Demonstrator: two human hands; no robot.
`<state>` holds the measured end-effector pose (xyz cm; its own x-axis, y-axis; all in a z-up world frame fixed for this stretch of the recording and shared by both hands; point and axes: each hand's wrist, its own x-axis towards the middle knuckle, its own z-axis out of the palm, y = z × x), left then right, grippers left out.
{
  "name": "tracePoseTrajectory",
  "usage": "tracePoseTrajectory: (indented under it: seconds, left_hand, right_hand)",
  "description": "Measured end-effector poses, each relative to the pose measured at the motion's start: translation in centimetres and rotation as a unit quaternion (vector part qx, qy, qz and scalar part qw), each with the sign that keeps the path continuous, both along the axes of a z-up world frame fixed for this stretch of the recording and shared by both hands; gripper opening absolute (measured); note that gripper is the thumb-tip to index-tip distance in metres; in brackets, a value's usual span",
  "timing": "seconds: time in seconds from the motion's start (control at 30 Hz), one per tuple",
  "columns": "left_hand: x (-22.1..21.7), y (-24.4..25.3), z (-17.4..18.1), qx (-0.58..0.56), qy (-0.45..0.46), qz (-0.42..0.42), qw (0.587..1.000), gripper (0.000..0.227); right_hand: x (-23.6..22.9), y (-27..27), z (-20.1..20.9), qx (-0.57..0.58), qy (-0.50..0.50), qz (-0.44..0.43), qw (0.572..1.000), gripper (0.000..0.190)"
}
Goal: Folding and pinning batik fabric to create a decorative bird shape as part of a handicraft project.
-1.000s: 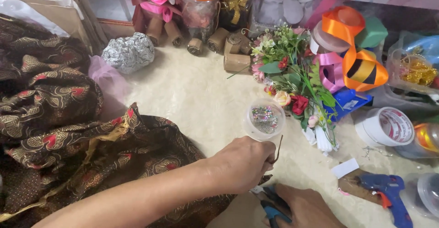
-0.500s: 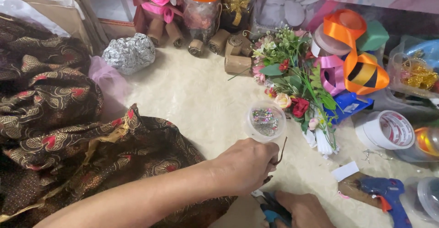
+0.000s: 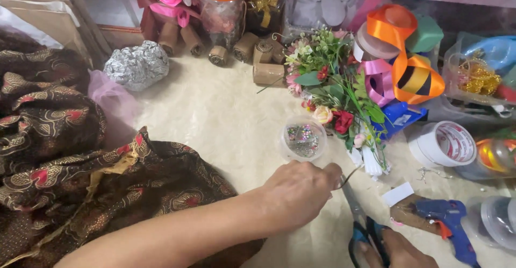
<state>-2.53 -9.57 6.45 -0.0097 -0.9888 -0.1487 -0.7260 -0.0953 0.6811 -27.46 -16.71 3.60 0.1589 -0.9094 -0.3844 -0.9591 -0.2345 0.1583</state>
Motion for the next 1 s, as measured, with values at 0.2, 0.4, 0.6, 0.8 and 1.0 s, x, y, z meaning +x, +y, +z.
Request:
tracePoseTrajectory:
  seconds: [0.2,0.4,0.6,0.8,1.0]
  left_hand:
    - [-2.3,-1.2,-3.0,-0.128,-0.119,-0.008,0.985,0.030]
    - [-2.0,4.9,-5.1,0.001,-0.224,-0.022,0.974,0.064]
    - [-0.1,8.3,-6.2,-0.009,-0.146,0.015,0.989,0.029]
    - [3.7,12.4,0.1,-0.145,0.062,0.155,0.975,0.029]
    - [6.0,18.0,1.5,-0.145,0.298,0.263,0.906,0.029]
  right_hand:
    - [-3.2,0.3,-4.0,-0.180,-0.091,-0.012,0.979,0.040]
    - [-4.2,-0.9,-3.9,-0.116,-0.077,0.013,0.990,0.045]
    - [1.2,0.8,3.2,-0.059,-0.057,0.035,0.996,0.042]
    - [2.0,0.9,0.0,-0.008,-0.197,0.258,0.946,0.037]
    - [11.5,4.2,5.5,0.206,-0.438,0.434,0.760,0.041]
